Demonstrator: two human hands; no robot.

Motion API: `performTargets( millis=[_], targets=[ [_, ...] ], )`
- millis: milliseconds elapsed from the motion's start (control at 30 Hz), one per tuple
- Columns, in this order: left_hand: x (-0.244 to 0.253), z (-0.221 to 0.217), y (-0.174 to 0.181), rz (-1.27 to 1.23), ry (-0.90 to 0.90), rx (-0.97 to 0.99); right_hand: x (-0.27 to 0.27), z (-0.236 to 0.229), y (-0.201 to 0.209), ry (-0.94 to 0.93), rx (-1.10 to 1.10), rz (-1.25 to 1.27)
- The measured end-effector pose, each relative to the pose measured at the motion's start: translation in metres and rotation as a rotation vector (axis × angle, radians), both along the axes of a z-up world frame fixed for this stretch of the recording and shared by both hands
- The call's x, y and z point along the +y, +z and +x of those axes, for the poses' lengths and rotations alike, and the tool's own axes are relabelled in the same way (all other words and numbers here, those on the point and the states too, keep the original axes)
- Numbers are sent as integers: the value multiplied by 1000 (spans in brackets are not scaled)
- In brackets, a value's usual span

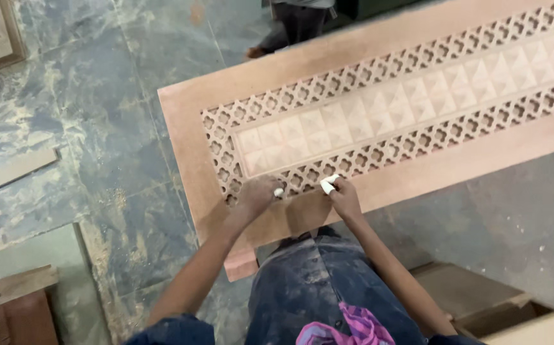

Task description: The person sands the surface of a large, intricately carved wooden panel using small white sanding blocks. They move systematically across the panel, smoothing the carved patterns and flat areas.

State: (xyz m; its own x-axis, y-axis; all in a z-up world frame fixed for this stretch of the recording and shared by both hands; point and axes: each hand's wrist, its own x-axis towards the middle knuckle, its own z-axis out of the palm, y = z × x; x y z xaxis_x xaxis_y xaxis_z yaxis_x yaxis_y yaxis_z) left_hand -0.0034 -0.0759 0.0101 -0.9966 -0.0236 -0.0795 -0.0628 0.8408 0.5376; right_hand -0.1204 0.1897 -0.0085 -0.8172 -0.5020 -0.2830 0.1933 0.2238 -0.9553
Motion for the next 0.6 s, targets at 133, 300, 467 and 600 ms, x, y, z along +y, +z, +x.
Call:
performTargets(
  millis=[133,300,467,600],
  targets=[
    [-15,-7,11,-180,-196,-93,-5,4,1,15,78,36],
    [-14,-14,11,-232,-288,-114,-10,10,7,-15,221,51],
    [-10,-4,21,-195,-206,-131,-29,2,21,-62,343,56],
    [-2,4,28,-294,-220,-34,-36,-2,24,-83,425,49]
  ],
)
